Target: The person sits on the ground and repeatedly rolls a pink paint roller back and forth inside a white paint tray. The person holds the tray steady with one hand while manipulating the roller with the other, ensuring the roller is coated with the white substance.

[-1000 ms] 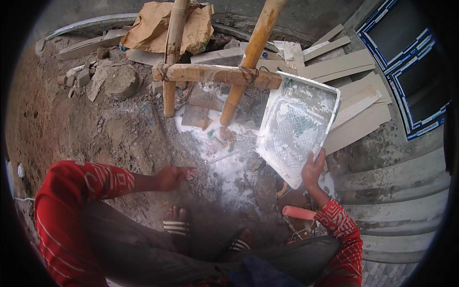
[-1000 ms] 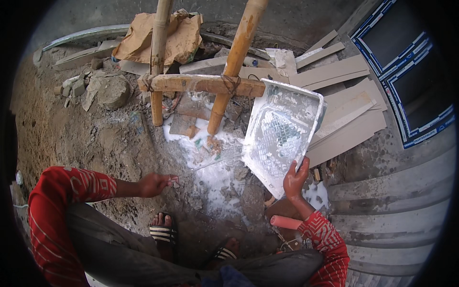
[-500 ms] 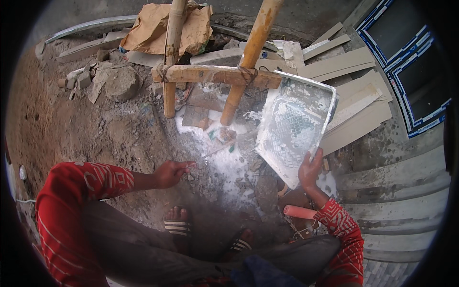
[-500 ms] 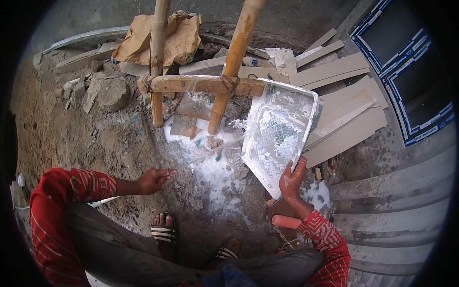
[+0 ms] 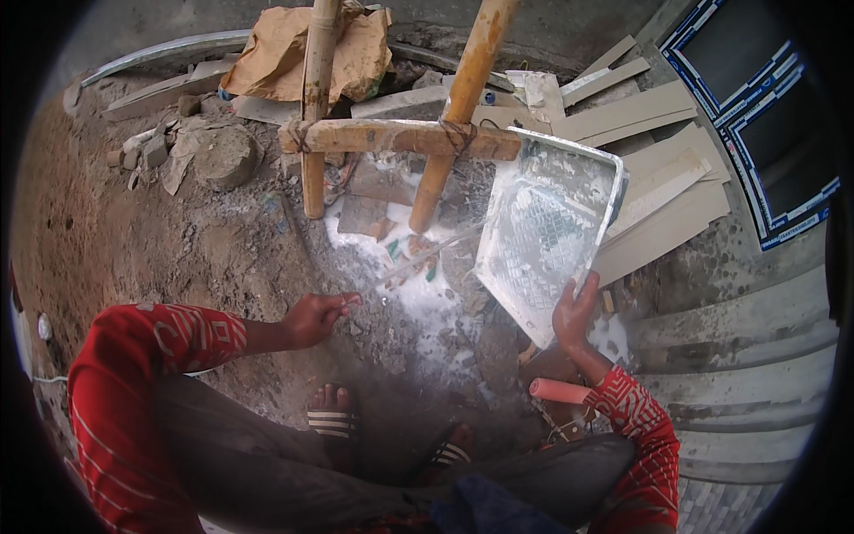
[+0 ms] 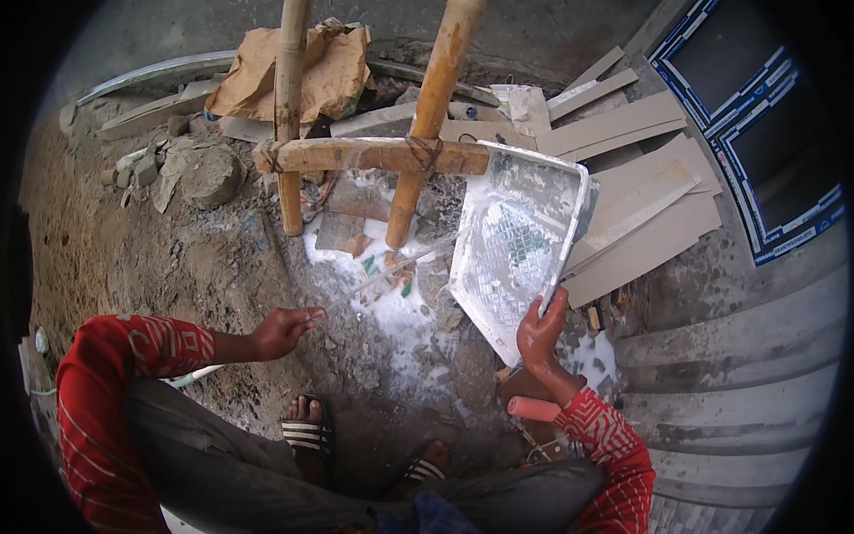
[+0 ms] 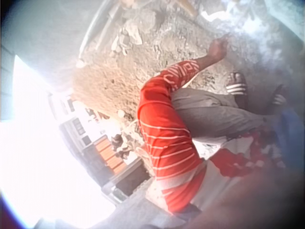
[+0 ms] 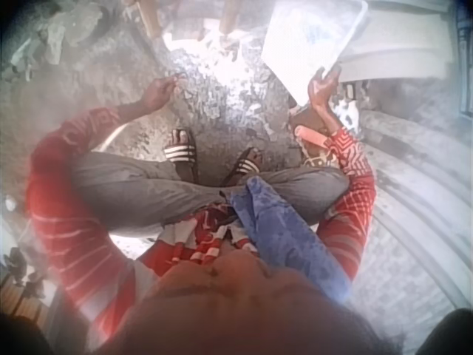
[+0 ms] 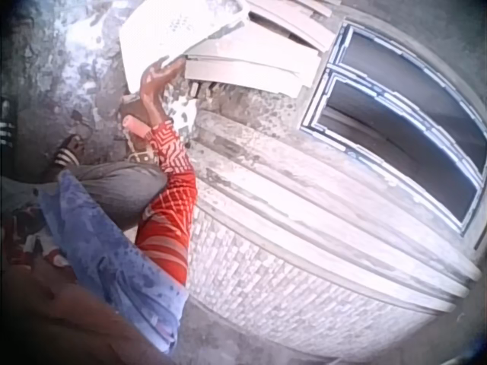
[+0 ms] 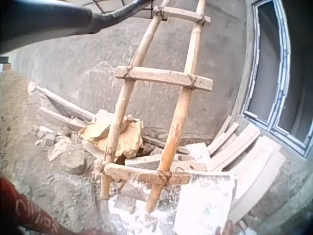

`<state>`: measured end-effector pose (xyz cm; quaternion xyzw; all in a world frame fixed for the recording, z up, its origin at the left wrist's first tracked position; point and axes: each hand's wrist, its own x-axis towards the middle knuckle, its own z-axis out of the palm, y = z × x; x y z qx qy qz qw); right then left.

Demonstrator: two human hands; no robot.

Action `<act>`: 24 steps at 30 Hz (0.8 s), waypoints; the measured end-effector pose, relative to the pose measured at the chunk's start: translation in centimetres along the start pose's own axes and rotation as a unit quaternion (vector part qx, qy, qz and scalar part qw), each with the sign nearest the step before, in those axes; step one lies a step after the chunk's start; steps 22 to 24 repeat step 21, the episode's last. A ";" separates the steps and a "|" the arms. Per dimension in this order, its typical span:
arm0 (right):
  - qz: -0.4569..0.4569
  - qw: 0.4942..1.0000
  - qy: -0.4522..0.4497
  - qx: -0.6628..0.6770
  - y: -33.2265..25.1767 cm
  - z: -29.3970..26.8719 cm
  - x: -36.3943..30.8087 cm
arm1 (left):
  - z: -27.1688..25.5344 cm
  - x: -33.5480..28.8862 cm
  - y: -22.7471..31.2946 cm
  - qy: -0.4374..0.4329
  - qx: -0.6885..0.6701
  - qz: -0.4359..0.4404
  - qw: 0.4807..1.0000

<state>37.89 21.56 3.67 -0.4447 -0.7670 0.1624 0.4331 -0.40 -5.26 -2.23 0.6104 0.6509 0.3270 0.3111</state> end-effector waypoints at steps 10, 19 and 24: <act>-0.013 0.999 -0.007 0.033 -0.2 0.1 0.2 | -0.2 -0.2 0.0 -0.027 0.007 -0.015 0.999; -0.001 1.000 -0.014 0.006 0.1 -0.3 0.1 | 0.0 -0.1 0.1 -0.057 0.039 -0.037 0.997; 0.001 0.999 -0.011 0.032 0.1 -0.2 0.0 | 0.0 -0.1 0.1 -0.060 0.041 -0.036 0.997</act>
